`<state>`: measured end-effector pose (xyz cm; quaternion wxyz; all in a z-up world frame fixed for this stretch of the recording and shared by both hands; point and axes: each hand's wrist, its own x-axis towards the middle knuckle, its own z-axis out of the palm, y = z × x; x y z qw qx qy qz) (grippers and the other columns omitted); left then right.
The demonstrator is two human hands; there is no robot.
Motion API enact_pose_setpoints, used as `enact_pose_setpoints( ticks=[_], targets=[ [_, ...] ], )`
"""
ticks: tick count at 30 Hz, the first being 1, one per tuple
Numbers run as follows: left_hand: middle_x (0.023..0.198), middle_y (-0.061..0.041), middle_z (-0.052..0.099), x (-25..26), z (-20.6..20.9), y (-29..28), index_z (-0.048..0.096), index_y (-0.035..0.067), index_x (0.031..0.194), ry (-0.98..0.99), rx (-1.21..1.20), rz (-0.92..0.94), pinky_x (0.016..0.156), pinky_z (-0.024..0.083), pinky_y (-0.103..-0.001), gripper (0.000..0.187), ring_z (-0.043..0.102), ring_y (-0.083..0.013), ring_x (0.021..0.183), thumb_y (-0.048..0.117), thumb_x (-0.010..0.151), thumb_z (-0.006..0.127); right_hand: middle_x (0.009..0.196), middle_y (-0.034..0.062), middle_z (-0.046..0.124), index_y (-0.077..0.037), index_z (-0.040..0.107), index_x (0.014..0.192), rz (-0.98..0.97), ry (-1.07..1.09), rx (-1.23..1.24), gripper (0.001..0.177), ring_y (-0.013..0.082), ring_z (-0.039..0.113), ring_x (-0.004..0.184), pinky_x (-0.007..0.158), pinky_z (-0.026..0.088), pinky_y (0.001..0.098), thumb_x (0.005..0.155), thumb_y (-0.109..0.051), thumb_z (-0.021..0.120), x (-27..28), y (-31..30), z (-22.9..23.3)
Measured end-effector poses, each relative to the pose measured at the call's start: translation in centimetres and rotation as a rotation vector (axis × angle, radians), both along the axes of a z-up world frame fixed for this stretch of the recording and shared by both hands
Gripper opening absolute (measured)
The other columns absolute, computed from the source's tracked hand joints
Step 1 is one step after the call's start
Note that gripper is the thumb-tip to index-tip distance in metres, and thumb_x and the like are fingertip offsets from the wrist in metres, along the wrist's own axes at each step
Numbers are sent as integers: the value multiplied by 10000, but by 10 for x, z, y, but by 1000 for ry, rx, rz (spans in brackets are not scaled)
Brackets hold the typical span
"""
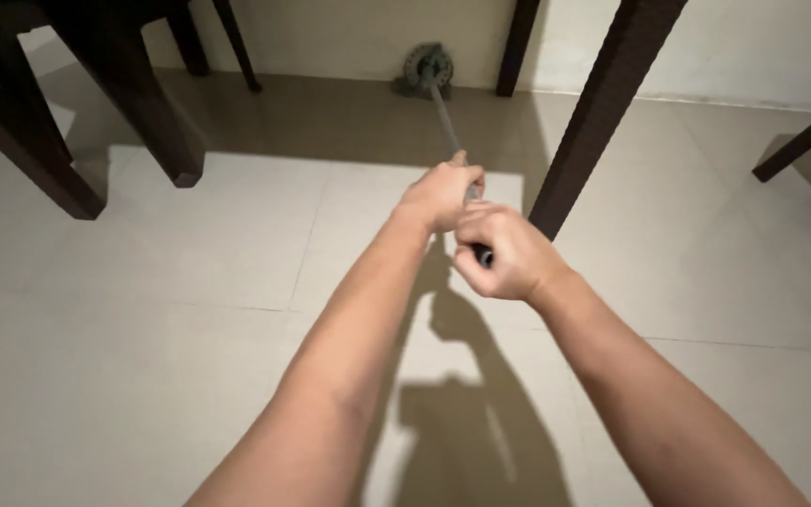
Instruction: Mopping a tiled floor using a spin mop in an indoor setting.
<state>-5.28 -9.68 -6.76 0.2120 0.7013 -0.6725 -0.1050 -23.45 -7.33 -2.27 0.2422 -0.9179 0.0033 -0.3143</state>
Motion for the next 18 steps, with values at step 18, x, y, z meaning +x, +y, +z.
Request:
enact_pose_setpoints(
  ticks=[18],
  targets=[
    [1620,-105,354,-31,-22,-11,668,205,1000,-53,77,-50,1018,483,-449,211,560,-366,1289,285,804,669,622,144,539,-19,470,563,-111,93,-43,169,358,543,671,677,488,446,676,-57,589,-28,16,-7]
  ],
)
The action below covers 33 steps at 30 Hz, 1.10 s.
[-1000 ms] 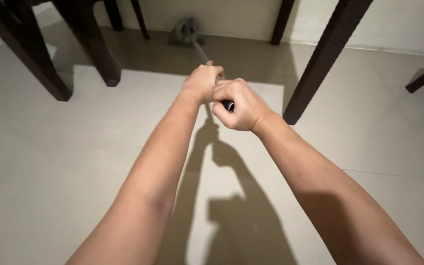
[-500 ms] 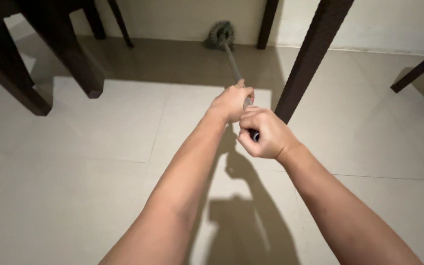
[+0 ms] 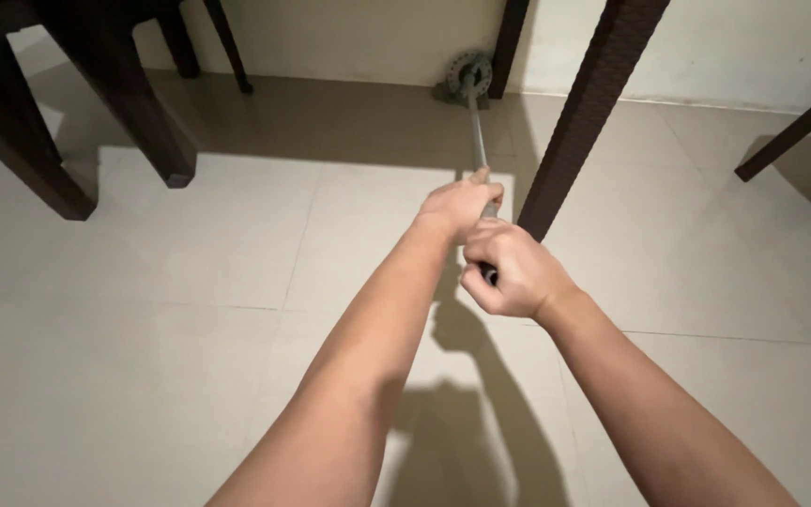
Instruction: Mopping a tiled floor using a spin mop in an indoor setting.
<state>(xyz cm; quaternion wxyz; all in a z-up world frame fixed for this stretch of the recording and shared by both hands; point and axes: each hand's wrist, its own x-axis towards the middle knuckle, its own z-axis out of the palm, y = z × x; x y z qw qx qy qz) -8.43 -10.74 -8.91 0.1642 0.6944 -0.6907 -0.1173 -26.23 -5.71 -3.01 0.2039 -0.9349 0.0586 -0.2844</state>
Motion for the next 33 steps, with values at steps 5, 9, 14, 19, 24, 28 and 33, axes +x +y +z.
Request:
enact_pose_setpoints(
  ticks=[5,9,14,19,24,28,33],
  targets=[
    [1569,-48,445,23,13,19,691,251,1075,-126,19,50,1090,441,-453,229,571,-332,1300,295,857,635,700,173,552,9,474,632,123,-44,-24,130,385,540,725,706,484,458,677,-55,577,31,6,3],
    [1450,-55,570,48,34,38,713,260,1115,-228,3,71,1165,358,-499,254,597,-271,1284,351,890,637,723,166,581,7,522,679,142,-159,24,110,371,565,751,691,486,435,716,-68,593,55,27,19],
    [1366,-46,601,78,71,76,720,275,1128,-297,-25,137,1119,360,-536,294,605,-241,1243,320,842,669,680,161,553,10,521,640,95,-296,148,141,337,557,700,656,460,406,696,-75,619,88,49,31],
    [1237,-46,684,92,103,124,720,254,1138,-390,-1,207,1092,420,-509,343,635,-243,1207,287,797,719,701,157,568,17,509,650,177,-380,221,153,313,564,702,671,466,380,711,-77,614,106,67,44],
    [1210,-72,671,98,108,145,737,211,1065,-266,-33,346,934,537,-438,283,650,-289,1140,284,793,704,708,150,571,35,550,707,290,-322,300,134,279,553,704,673,472,367,802,-55,579,108,63,52],
    [1213,-79,657,97,97,132,735,182,1037,-167,-76,359,931,526,-439,281,637,-300,1140,298,782,710,695,161,558,55,546,721,268,-268,253,156,280,521,686,659,447,375,831,-48,585,95,60,58],
    [1148,-158,701,79,100,104,743,115,1038,-89,-131,179,956,534,-435,325,658,-357,1108,315,782,736,661,148,579,48,564,705,122,-334,297,294,205,518,593,590,422,350,971,-74,542,68,55,67]
  ],
)
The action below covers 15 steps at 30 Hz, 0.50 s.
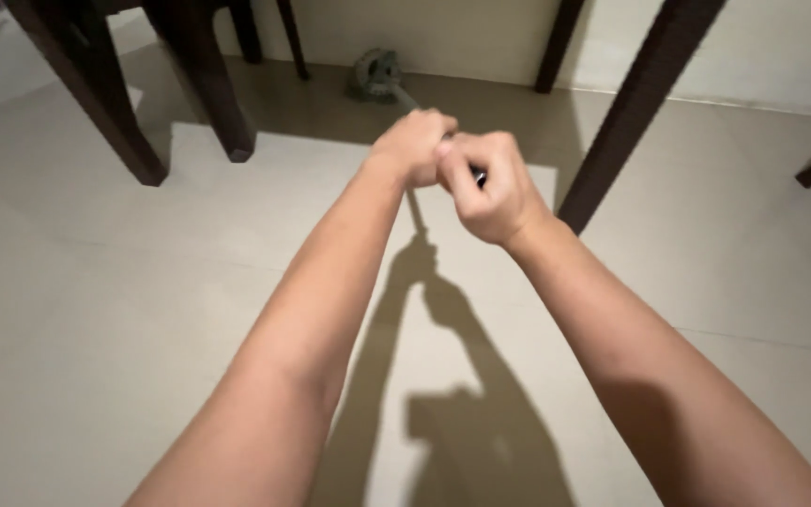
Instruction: Mopping a tiled floor using a spin mop in an indoor setting.
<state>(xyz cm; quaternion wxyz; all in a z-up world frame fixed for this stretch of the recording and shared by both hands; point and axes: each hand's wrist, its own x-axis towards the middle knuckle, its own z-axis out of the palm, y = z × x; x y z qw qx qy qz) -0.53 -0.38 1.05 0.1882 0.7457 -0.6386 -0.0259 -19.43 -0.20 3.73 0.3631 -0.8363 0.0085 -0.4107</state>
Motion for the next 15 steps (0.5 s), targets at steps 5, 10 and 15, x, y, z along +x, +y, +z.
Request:
enact_pose_setpoints(
  ticks=[5,10,15],
  targets=[
    [1074,-130,750,-41,29,-22,759,143,1027,88,36,-101,899,548,-429,309,697,-341,1039,274,750,714,572,134,550,51,586,678,-134,-54,-33,341,186,487,515,528,376,357,988,-85,538,-23,-16,16],
    [1073,-121,764,-80,13,-66,754,145,1036,168,-21,-231,873,550,-418,306,706,-330,1022,269,759,711,600,151,573,60,605,708,-209,-63,-143,334,175,507,517,529,382,353,1001,-97,565,-68,-30,20],
    [1081,-111,761,-123,32,-65,758,159,1039,152,18,-270,865,557,-409,289,714,-314,1014,286,785,707,632,139,624,48,648,725,-351,-128,-126,353,170,568,544,559,422,331,1030,-102,555,-96,-27,24]
  ],
)
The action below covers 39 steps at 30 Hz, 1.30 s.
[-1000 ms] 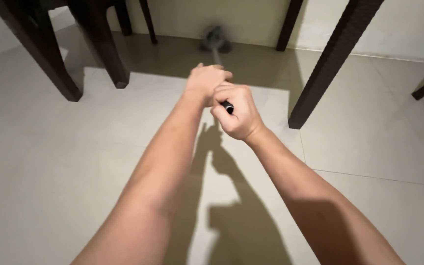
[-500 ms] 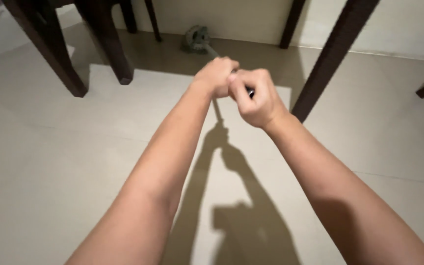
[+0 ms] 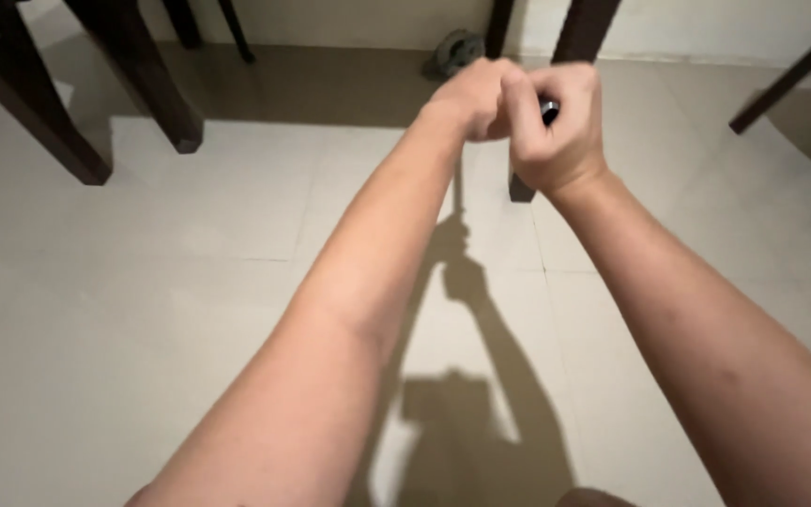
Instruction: Mopping a tiled floor using a spin mop in an indoor setting.
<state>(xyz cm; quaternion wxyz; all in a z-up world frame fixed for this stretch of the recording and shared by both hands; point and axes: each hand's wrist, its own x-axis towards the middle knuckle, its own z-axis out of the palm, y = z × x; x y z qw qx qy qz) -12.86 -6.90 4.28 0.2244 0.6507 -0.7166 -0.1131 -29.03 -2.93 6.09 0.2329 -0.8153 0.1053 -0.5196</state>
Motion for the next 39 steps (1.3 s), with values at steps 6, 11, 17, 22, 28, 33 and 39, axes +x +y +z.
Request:
enact_pose_setpoints(
  ticks=[6,11,17,22,28,33,39],
  targets=[
    [1063,-53,776,11,-10,10,748,198,1017,78,-43,-7,835,543,-393,265,719,-266,982,256,763,699,726,157,672,42,686,787,49,22,-140,238,208,625,609,609,482,334,959,-98,598,12,1,-6],
    [1039,-51,771,66,-29,24,744,173,961,-6,-131,-40,815,543,-384,194,707,-261,948,229,785,689,834,189,687,50,686,796,162,85,-103,167,261,657,772,728,528,364,834,-96,613,62,23,-9],
    [948,-92,771,112,-37,35,721,100,868,26,-157,-61,769,575,-369,131,729,-272,876,170,868,610,846,153,687,-9,669,718,221,5,-144,102,295,654,868,841,525,422,728,-77,593,113,35,-11],
    [888,-124,760,75,2,44,741,84,809,-229,-99,13,731,561,-407,135,727,-300,834,168,835,638,778,163,608,5,569,660,180,9,-242,145,333,570,880,890,464,449,777,-61,625,89,32,-2],
    [936,-119,750,42,-1,32,742,86,861,-119,-47,-77,748,560,-431,176,724,-313,869,222,817,638,580,146,534,-4,572,617,15,137,38,219,275,522,526,542,436,382,807,-91,640,45,42,4],
    [1070,-99,724,16,-17,48,715,115,984,-11,-13,-58,837,528,-449,241,686,-323,994,306,855,644,536,158,505,0,526,576,-6,130,-3,239,289,458,472,502,395,389,781,-73,627,25,72,-2],
    [1028,-117,724,-31,-34,43,697,129,1003,-48,-113,-23,854,514,-463,232,677,-358,986,280,835,643,580,113,520,-14,525,597,152,133,-185,198,293,478,614,817,434,446,761,-58,627,-34,64,-10]
  ],
)
